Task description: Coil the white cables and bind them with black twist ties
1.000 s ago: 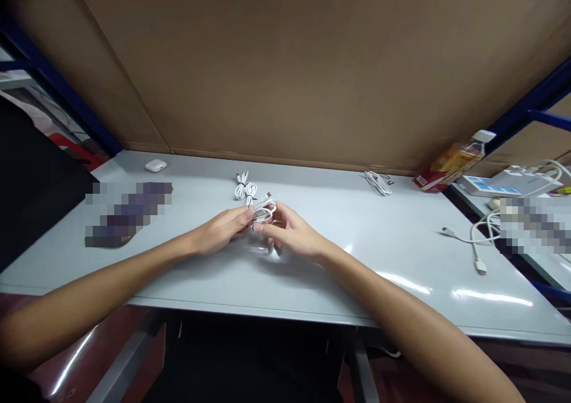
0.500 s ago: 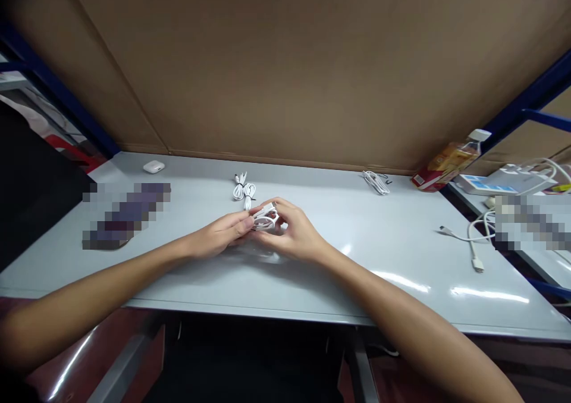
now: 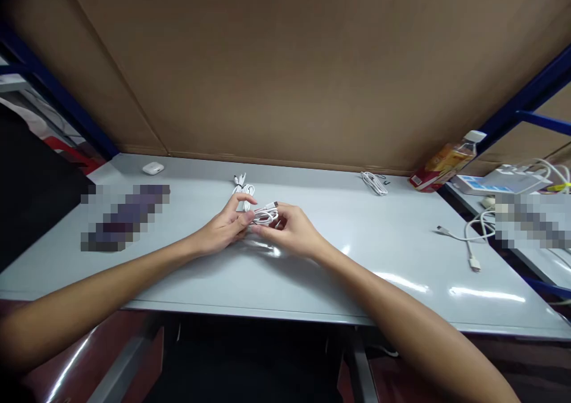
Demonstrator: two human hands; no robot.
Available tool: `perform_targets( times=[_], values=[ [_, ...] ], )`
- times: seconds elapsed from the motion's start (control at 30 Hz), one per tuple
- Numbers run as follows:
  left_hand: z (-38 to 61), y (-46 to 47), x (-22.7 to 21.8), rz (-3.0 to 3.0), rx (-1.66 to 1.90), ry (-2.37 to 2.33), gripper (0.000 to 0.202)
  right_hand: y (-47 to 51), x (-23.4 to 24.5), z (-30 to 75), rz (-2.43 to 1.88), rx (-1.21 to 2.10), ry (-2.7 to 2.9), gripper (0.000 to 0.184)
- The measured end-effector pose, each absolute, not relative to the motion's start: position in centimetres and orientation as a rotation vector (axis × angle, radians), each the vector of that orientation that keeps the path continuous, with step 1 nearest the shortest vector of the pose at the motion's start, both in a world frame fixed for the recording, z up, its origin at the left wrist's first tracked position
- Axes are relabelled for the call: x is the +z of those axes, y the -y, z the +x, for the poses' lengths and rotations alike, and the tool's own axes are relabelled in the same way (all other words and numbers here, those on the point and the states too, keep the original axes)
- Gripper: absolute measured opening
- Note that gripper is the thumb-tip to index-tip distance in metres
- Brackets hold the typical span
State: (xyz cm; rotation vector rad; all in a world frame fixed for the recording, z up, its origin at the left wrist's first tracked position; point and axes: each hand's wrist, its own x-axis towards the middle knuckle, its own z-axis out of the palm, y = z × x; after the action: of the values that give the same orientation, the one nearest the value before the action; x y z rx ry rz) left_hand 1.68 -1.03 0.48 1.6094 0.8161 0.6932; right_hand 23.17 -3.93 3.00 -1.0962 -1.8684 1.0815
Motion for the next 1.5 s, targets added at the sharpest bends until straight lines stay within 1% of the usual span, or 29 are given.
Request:
perform_targets(
  times=[0.17,0.37,0.43,0.53,0.7,0.8,0.87,0.97,1.0,1.03,1.17,1.3,1.5],
  values=[
    [1.9,0.9,0.9,1.572,0.688,-0.791,0.046,3.8,3.7,23.5,-1.099,1.222,1.859,0.032],
    [2.1,1.0,1.8,1.438,0.666,-0.8,0.05,3.4,2.9,23.8,-0.976,1.403,1.836,0.035],
    [2.0,0.9,1.7,1.45,0.655,-0.811,0.049,3.4,2.9,23.8,-0.994,1.444,1.795,0.03],
    [1.9,0.8,1.2,1.559,0.673,-0.823,0.046,3.4,3.2,23.9,-1.052,1.441,1.727,0.022],
    [1.9,1.1,1.2,1.823,0.768,-0.894,0.035,3.5,3.3,23.9,-1.081,1.496,1.604,0.024],
    [1.9,1.3,1.5,1.945,0.804,-0.943,0.033,3.5,3.1,23.8,-1.086,1.517,1.571,0.023],
    [1.9,1.4,1.6,2.017,0.824,-0.964,0.035,3.5,2.9,23.7,-1.079,1.528,1.534,0.028],
    [1.9,1.6,1.7,2.108,0.838,-1.016,0.038,3.4,2.8,23.5,-1.107,1.504,1.456,0.051],
    [1.9,1.6,1.7,2.124,0.833,-1.032,0.038,3.4,2.7,23.5,-1.123,1.48,1.45,0.056],
    [1.9,1.6,1.7,2.129,0.82,-1.045,0.039,3.4,2.6,23.5,-1.136,1.45,1.458,0.057],
    [1.9,1.4,2.0,2.132,0.749,-1.039,0.041,3.4,2.5,23.6,-1.163,1.366,1.504,0.051],
    [1.7,1.3,2.0,2.127,0.689,-0.956,0.044,3.5,3.2,23.5,-1.191,1.368,1.471,0.045],
    [1.8,1.2,1.6,1.947,0.546,-0.782,0.046,3.7,3.8,23.1,-1.183,1.377,1.383,0.045]
  ],
)
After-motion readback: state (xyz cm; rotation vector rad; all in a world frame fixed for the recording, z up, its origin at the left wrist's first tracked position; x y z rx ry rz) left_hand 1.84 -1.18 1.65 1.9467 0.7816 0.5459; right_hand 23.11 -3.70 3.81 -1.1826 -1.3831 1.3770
